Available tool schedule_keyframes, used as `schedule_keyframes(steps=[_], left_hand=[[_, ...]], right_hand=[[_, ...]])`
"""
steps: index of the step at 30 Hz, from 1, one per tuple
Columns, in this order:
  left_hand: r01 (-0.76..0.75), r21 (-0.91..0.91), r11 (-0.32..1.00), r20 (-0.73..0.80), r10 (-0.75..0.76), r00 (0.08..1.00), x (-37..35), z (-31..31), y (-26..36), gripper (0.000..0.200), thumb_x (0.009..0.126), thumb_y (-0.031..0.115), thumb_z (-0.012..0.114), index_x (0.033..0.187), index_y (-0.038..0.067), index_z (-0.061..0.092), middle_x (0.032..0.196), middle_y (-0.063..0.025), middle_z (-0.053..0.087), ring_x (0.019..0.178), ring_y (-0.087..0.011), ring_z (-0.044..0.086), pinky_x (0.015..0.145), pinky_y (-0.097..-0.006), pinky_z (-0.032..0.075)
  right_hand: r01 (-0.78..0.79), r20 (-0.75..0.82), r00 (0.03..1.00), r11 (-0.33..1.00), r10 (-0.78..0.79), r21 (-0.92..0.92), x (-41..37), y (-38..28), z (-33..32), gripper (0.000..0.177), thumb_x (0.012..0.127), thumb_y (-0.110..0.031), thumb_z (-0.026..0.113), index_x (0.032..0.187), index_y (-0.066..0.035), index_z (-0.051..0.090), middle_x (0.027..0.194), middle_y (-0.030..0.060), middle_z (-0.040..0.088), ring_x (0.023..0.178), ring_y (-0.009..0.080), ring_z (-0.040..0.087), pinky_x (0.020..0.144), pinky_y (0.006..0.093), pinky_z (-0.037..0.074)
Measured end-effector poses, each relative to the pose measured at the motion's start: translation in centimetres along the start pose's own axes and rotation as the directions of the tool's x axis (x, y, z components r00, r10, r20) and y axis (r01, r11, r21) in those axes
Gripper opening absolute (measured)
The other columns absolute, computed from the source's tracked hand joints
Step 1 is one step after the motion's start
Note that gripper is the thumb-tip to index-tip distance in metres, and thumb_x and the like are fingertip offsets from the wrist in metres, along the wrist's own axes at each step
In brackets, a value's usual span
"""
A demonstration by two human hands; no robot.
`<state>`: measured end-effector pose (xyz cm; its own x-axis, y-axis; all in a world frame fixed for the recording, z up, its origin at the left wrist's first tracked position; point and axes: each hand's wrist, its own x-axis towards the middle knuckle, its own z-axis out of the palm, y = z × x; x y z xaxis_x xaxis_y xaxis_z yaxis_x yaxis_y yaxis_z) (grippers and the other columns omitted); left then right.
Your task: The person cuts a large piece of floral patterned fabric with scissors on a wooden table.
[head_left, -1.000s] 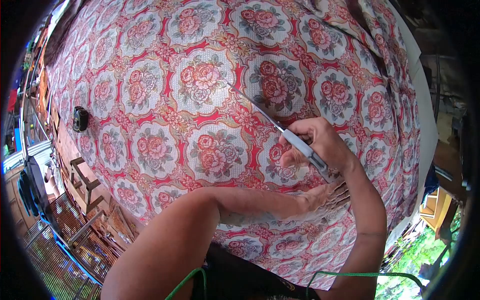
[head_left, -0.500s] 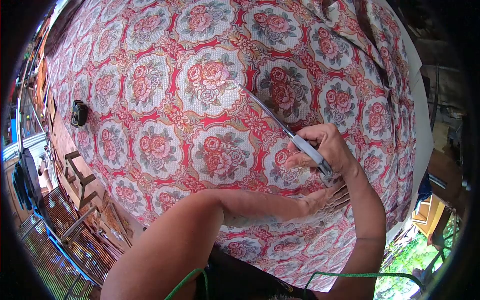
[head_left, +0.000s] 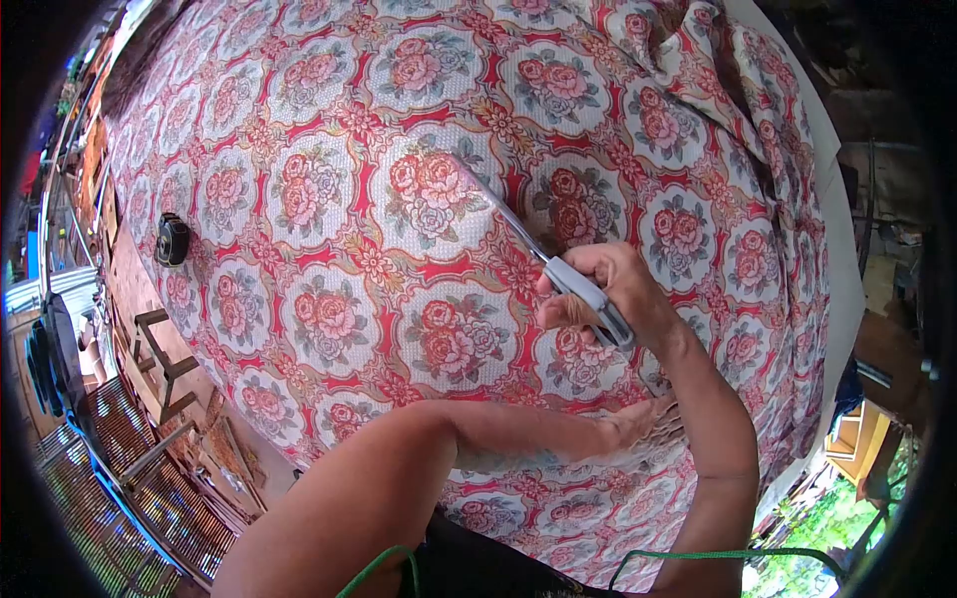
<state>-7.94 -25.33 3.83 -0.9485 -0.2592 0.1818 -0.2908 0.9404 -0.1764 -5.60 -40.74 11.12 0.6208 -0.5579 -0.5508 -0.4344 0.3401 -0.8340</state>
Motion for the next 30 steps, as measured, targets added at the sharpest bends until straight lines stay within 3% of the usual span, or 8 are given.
schedule_keyframes(steps=[2, 11, 16, 18, 21, 25, 27, 30], left_hand=[[-0.094, -0.298, 0.950, 0.155, 0.145, 0.977, 0.6, -1.3, -0.9, 0.068, 0.096, 0.037, 0.046, 0.156, 0.009, 0.030, 0.165, -0.0073, 0.026, 0.153, -0.0313, 0.021, 0.126, -0.0587, 0.011], [-0.121, -0.272, 0.955, 0.155, 0.167, 0.974, 1.4, -0.1, 0.3, 0.069, 0.098, 0.038, 0.042, 0.158, 0.009, 0.025, 0.167, -0.0082, 0.019, 0.154, -0.0303, 0.017, 0.125, -0.0612, 0.009], [-0.083, -0.370, 0.925, 0.135, 0.142, 0.981, 1.6, -0.1, 0.2, 0.073, 0.097, 0.043, 0.041, 0.158, 0.007, 0.025, 0.168, -0.0094, 0.018, 0.155, -0.0297, 0.013, 0.126, -0.0573, 0.005], [-0.059, -0.451, 0.890, 0.137, 0.135, 0.981, 1.6, -0.3, 0.0, 0.076, 0.097, 0.047, 0.040, 0.158, 0.003, 0.027, 0.168, -0.0107, 0.019, 0.156, -0.0292, 0.010, 0.127, -0.0522, 0.002], [-0.133, -0.221, 0.966, 0.231, 0.184, 0.955, 2.0, -0.1, 0.8, 0.068, 0.099, 0.036, 0.038, 0.160, 0.011, 0.021, 0.168, -0.0044, 0.016, 0.155, -0.0300, 0.014, 0.125, -0.0617, 0.005], [-0.099, -0.179, 0.979, 0.141, 0.125, 0.982, 4.0, 5.0, 5.2, 0.067, 0.100, 0.035, 0.035, 0.161, 0.011, 0.019, 0.169, -0.0021, 0.012, 0.156, -0.0291, 0.010, 0.126, -0.0605, 0.003], [-0.078, -0.090, 0.993, 0.115, 0.088, 0.989, 4.1, 5.0, 5.2, 0.067, 0.100, 0.036, 0.034, 0.161, 0.010, 0.018, 0.170, -0.0022, 0.011, 0.156, -0.0288, 0.010, 0.126, -0.0602, 0.002], [-0.082, -0.346, 0.935, 0.123, 0.132, 0.984, 3.7, 3.8, 4.1, 0.069, 0.100, 0.038, 0.033, 0.161, 0.009, 0.018, 0.170, -0.0029, 0.011, 0.156, -0.0284, 0.009, 0.126, -0.0601, 0.002]], right_hand=[[0.023, 0.012, 1.000, 0.997, -0.022, -0.071, 0.0, 0.0, 0.0, 0.036, 0.080, -0.024, 0.087, 0.097, 0.003, 0.071, 0.075, 0.0070, 0.072, 0.054, 0.0051, 0.063, 0.043, 0.0171, 0.047], [0.047, -0.062, 0.996, 0.980, -0.060, -0.194, 0.4, 0.2, -0.1, 0.040, 0.071, -0.028, 0.093, 0.090, 0.001, 0.072, 0.071, 0.0058, 0.072, 0.052, 0.0037, 0.060, 0.041, 0.0179, 0.044], [-0.003, -0.055, 0.998, 0.992, -0.004, -0.124, 0.7, -1.3, 0.1, 0.050, 0.069, -0.048, 0.092, 0.076, -0.003, 0.072, 0.060, -0.0028, 0.061, 0.055, 0.0029, 0.053, 0.047, 0.0241, 0.039], [0.045, -0.042, 0.998, 0.988, -0.052, -0.145, 2.3, -1.3, 0.3, 0.046, 0.071, -0.039, 0.092, 0.084, 0.000, 0.072, 0.066, 0.0020, 0.067, 0.053, 0.0040, 0.057, 0.044, 0.0218, 0.042], [0.145, -0.008, 0.989, 0.975, -0.148, -0.169, 4.4, -1.6, 0.7, 0.041, 0.078, -0.029, 0.089, 0.095, 0.003, 0.071, 0.073, 0.0080, 0.072, 0.051, 0.0057, 0.061, 0.041, 0.0201, 0.046], [0.123, 0.008, 0.992, 0.989, -0.124, 0.088, 4.9, -2.3, 0.5, 0.033, 0.084, -0.027, 0.084, 0.092, 0.003, 0.071, 0.073, 0.0080, 0.072, 0.048, 0.0056, 0.059, 0.041, 0.0204, 0.046], [0.151, 0.029, 0.988, 0.982, -0.148, -0.116, 5.1, -2.1, 0.1, 0.035, 0.082, -0.029, 0.086, 0.090, 0.002, 0.071, 0.071, 0.0064, 0.071, 0.049, 0.0053, 0.058, 0.041, 0.0206, 0.046], [0.143, 0.025, 0.990, 0.963, -0.140, -0.230, 5.3, -1.9, -0.1, 0.038, 0.079, -0.030, 0.088, 0.088, 0.002, 0.070, 0.068, 0.0049, 0.069, 0.050, 0.0050, 0.058, 0.043, 0.0207, 0.047]])
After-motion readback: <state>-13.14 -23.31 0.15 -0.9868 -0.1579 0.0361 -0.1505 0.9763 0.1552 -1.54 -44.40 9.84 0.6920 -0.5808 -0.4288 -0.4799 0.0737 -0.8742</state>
